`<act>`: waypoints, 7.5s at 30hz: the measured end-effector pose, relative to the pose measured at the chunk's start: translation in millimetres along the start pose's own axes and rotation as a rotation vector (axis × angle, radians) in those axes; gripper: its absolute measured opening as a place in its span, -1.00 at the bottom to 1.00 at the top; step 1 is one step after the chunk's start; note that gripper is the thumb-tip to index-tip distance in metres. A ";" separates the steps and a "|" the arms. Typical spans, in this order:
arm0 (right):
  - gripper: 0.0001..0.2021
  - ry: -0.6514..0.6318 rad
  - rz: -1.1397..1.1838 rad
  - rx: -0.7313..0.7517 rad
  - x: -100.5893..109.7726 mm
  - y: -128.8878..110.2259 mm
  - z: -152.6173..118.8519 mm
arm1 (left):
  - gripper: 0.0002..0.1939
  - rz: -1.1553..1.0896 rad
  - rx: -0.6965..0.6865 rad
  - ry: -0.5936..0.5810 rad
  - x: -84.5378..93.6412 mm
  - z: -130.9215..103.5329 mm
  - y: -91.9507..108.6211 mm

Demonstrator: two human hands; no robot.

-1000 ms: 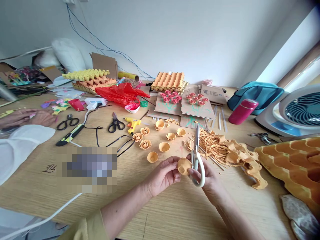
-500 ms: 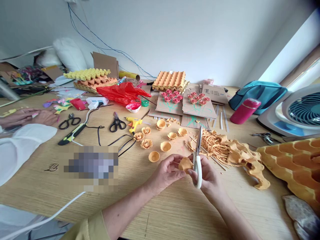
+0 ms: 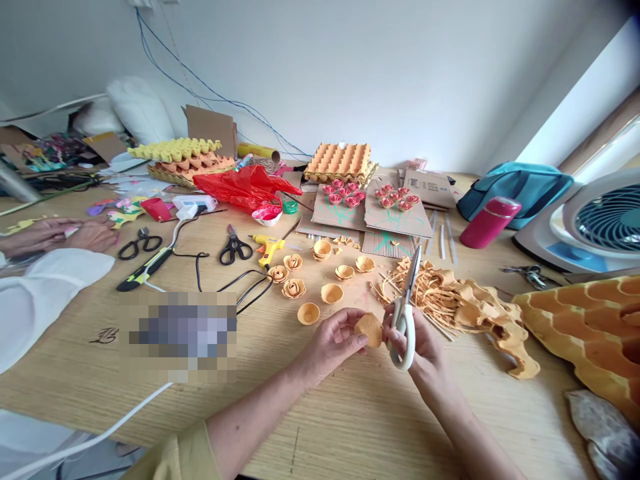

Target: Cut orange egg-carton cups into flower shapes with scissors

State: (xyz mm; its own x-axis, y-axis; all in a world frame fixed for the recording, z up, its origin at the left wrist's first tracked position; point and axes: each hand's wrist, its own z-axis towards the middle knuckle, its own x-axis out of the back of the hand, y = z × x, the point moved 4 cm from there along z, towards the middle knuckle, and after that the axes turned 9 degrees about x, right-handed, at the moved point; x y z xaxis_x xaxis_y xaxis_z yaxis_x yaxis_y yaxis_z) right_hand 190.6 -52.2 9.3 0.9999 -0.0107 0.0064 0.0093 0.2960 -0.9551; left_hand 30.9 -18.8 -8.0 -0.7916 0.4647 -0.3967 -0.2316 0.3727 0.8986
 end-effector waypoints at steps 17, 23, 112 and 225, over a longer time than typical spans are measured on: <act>-0.78 -0.298 -0.616 0.128 0.4 -7.5 1.4 | -0.64 -0.330 -0.084 0.061 25.7 2.4 16.8; -0.75 -0.372 -0.697 0.139 -1.0 -7.1 3.0 | -0.63 -0.422 -0.066 0.077 30.4 4.4 17.3; -0.75 -0.396 -0.794 0.326 -14.6 -6.2 -1.6 | -0.65 -0.132 -0.154 0.116 27.1 -1.0 25.3; -0.83 -0.382 -0.904 0.526 -19.1 -7.7 -7.7 | -0.58 0.164 -0.279 0.083 29.7 -7.5 46.0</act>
State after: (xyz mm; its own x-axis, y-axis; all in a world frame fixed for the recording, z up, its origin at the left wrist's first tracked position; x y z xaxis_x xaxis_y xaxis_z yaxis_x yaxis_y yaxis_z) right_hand 171.4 -61.6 14.3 0.5593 -0.1592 0.8135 0.6474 0.6969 -0.3087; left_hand -7.5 6.1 22.9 -0.8721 0.4285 -0.2363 -0.2342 0.0587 0.9704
